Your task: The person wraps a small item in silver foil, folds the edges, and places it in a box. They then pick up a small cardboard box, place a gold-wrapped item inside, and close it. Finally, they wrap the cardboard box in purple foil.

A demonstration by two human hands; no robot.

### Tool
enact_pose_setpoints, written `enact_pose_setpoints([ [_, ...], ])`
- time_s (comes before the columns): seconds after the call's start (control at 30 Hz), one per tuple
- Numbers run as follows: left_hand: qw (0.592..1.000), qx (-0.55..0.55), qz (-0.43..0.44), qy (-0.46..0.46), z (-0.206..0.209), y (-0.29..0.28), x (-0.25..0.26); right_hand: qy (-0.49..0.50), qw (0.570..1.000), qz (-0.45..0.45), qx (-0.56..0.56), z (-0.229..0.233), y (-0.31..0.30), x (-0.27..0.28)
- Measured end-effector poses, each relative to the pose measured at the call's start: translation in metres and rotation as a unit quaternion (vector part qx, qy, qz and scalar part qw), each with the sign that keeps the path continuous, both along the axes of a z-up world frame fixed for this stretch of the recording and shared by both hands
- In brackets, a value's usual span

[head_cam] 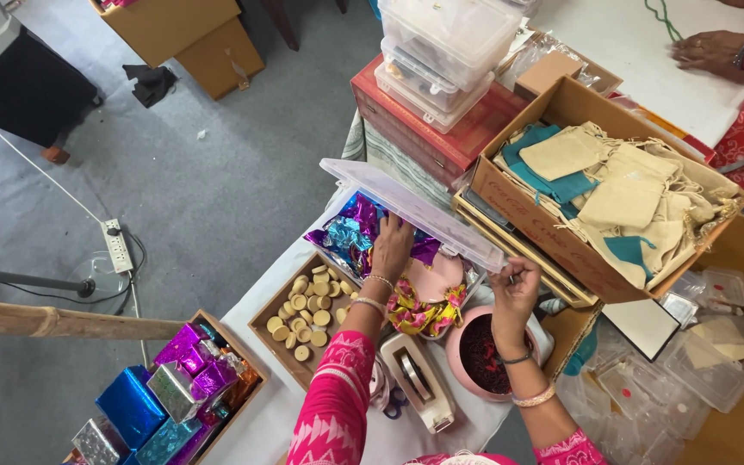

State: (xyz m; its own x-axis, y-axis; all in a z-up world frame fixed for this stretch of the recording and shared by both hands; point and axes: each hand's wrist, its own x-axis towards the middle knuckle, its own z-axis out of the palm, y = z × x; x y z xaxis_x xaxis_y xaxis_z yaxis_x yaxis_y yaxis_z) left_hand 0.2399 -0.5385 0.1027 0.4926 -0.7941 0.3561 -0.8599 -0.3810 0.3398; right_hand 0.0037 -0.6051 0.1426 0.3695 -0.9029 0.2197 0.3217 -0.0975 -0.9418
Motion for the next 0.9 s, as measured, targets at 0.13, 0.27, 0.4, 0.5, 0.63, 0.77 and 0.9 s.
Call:
enact_pose_setpoints([
  [0.13, 0.993, -0.086, -0.009, 0.080, -0.018, 0.014, -0.008, -0.026, 0.998, -0.048, -0.004, -0.006, 0.019, 0.011],
  [0.27, 0.985, -0.074, -0.001, 0.153, 0.007, 0.032, -0.022, -0.023, 0.998, -0.044, -0.047, -0.025, 0.034, 0.021],
  [0.4, 0.950, -0.132, -0.014, 0.282, 0.000, 0.048, -0.024, 0.192, 0.933, -0.066, -0.298, -0.031, 0.034, 0.020],
  [0.5, 0.887, -0.202, 0.016, 0.414, -0.063, 0.044, -0.006, 0.205, 0.929, 0.015, -0.308, -0.050, 0.027, 0.029],
  [0.63, 0.892, -0.243, -0.106, 0.367, -0.070, 0.050, 0.001, 0.315, 0.907, 0.115, -0.256, -0.075, 0.020, 0.044],
  [0.77, 0.864, -0.190, -0.057, 0.462, -0.036, 0.052, -0.003, 0.317, 0.886, 0.084, -0.328, -0.108, 0.000, 0.065],
  [0.9, 0.929, -0.164, 0.003, 0.331, -0.061, 0.045, -0.008, 0.397, 0.890, 0.136, -0.181, -0.164, -0.025, 0.072],
])
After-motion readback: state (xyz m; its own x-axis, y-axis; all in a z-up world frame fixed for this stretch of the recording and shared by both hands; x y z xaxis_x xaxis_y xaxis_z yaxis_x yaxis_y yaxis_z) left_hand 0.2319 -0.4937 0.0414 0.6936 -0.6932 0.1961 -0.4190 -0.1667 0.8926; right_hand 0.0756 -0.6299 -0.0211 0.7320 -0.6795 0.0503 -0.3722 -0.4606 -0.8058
